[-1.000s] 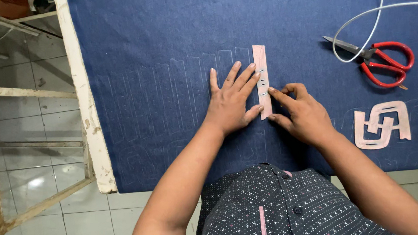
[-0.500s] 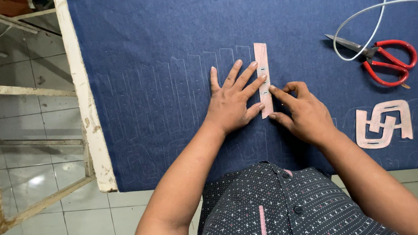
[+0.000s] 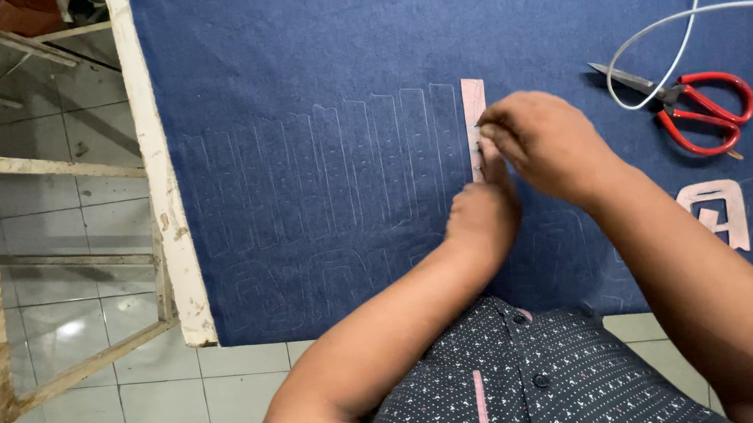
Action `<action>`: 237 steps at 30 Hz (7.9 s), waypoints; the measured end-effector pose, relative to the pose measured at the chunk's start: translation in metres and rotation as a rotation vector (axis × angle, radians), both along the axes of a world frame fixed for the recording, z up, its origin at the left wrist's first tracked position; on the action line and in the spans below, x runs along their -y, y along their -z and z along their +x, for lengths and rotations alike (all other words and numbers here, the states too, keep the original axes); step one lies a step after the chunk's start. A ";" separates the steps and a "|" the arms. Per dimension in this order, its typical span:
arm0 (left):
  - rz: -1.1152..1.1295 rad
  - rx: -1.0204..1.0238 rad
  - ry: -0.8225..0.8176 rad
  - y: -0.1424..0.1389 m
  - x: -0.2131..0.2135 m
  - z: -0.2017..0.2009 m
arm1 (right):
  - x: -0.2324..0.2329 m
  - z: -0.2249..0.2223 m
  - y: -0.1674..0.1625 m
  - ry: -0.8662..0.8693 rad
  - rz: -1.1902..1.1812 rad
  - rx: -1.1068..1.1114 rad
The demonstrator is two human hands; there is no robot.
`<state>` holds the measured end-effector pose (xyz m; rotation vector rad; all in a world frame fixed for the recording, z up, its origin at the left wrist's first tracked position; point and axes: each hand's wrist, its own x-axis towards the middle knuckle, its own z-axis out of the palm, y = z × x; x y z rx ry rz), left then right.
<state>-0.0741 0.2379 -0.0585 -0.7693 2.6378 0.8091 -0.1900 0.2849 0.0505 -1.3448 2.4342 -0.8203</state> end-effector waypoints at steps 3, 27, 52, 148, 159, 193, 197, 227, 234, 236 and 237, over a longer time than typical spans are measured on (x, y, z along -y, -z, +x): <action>0.058 0.064 -0.134 0.036 -0.012 0.001 | 0.009 -0.001 0.005 -0.076 0.086 0.086; 0.077 -0.048 0.283 -0.080 0.062 0.001 | 0.030 -0.052 0.032 -0.041 -0.099 -0.324; -0.033 -0.114 0.350 -0.077 0.077 0.003 | -0.063 0.074 0.015 -0.023 -0.110 -0.087; -0.045 -0.222 0.320 -0.071 0.108 -0.010 | -0.021 0.041 0.053 0.257 -0.192 -0.016; -0.046 -0.230 0.310 -0.069 0.109 -0.009 | -0.012 0.032 0.056 0.411 -0.173 0.098; -0.068 -0.349 0.398 -0.038 0.091 -0.016 | -0.073 0.049 0.040 0.208 0.053 0.020; -0.079 -0.355 0.401 -0.036 0.090 -0.017 | -0.072 0.050 0.040 0.206 0.049 -0.002; -0.075 -0.284 0.485 -0.062 0.071 -0.006 | -0.065 0.014 0.021 0.318 -0.004 -0.050; 0.114 0.040 0.173 -0.045 0.014 -0.006 | -0.030 -0.012 0.014 0.152 0.065 0.143; 0.184 0.033 0.116 -0.039 0.009 -0.007 | -0.025 -0.014 0.016 0.101 0.107 0.147; 0.220 0.030 0.086 -0.037 0.008 -0.007 | -0.023 -0.014 0.018 0.076 0.128 0.149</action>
